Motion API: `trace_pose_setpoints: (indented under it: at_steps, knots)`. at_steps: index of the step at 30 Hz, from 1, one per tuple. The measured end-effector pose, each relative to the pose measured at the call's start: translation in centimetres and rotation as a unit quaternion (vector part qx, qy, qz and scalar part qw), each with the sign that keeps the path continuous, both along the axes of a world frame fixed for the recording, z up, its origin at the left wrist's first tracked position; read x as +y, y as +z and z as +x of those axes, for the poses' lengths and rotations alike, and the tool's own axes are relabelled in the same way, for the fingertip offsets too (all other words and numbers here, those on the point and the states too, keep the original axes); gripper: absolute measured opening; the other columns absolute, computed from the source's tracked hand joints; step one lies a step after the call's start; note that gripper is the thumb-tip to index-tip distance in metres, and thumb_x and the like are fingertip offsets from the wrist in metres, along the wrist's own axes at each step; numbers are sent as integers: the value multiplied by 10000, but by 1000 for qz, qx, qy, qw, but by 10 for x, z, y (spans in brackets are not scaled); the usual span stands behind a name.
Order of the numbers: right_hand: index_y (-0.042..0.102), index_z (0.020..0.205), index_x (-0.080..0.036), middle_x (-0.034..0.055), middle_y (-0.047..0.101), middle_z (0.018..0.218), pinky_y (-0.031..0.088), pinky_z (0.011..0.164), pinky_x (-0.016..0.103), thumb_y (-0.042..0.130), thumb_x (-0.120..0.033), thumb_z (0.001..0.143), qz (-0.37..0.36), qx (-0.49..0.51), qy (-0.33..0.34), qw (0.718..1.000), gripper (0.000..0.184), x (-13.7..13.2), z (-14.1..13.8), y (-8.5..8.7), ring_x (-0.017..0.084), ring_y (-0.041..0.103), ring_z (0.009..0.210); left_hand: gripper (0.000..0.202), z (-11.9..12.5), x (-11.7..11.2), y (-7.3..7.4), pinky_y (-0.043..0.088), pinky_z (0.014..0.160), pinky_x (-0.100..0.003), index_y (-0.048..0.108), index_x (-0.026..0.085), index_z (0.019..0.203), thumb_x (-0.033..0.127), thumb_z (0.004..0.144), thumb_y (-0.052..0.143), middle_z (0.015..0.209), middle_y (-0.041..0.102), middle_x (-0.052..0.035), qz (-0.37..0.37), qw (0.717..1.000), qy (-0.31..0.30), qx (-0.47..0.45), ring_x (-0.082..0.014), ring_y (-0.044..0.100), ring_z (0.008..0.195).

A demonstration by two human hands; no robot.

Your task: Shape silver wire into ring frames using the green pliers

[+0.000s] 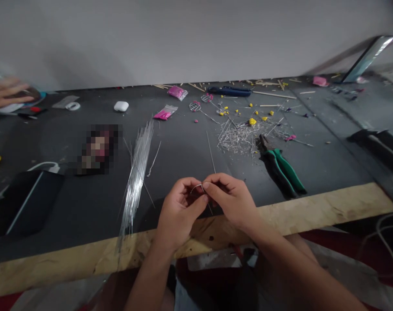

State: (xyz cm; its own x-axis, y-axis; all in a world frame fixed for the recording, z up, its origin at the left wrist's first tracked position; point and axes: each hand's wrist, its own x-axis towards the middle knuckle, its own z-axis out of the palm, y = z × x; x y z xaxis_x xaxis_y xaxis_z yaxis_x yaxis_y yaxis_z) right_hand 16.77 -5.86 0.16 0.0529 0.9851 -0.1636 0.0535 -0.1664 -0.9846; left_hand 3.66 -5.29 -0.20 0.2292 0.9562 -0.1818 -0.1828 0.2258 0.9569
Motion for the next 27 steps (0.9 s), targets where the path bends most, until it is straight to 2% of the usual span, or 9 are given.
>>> trace_pose_setpoints:
  at_steps: [5, 10, 13, 18, 23, 27]
  knots:
    - [616, 720, -191, -33, 536, 587, 367, 476, 220, 557, -272, 795, -17, 32, 14, 999, 124, 0, 1, 0, 89, 451, 517, 156, -1, -1, -1, 455, 664, -210, 564, 206, 863, 145, 739, 638, 783, 592, 31, 7, 999, 12, 51, -93, 570, 719]
    - [611, 727, -193, -26, 554, 623, 387, 485, 222, 562, -292, 795, -24, 56, 19, 998, 130, 3, 3, -2, 88, 465, 527, 150, 2, -4, -1, 469, 709, -242, 572, 207, 908, 188, 768, 622, 831, 612, 5, 21, 997, 20, 75, -113, 590, 751]
    - [609, 741, -195, -22, 563, 636, 409, 495, 229, 563, -294, 790, -23, 54, 4, 998, 119, 5, 3, -2, 94, 485, 535, 202, 3, -4, -2, 475, 739, -271, 563, 207, 951, 192, 761, 628, 861, 618, -8, -6, 999, -1, 50, -129, 598, 785]
    - [599, 714, -194, -34, 537, 586, 403, 481, 219, 562, -274, 787, -18, 46, -11, 999, 114, 6, 5, -2, 91, 484, 524, 94, 1, -1, -4, 451, 743, -279, 596, 179, 793, 154, 718, 647, 766, 596, 13, -56, 996, -65, 21, -126, 571, 756]
    - [597, 716, -195, -42, 526, 588, 380, 462, 209, 564, -273, 787, -37, 71, 8, 997, 110, 5, 4, -4, 78, 460, 497, 93, 2, -2, -4, 420, 710, -238, 628, 176, 753, 101, 699, 638, 725, 624, 22, -99, 993, -51, -37, -100, 565, 712]
    - [595, 726, -198, -38, 524, 602, 349, 444, 213, 555, -299, 794, -35, 76, 21, 996, 129, 4, 1, -6, 77, 428, 481, 110, 7, -4, -6, 423, 723, -247, 621, 176, 692, 72, 711, 591, 677, 625, 23, -117, 986, -46, -109, -101, 573, 688]
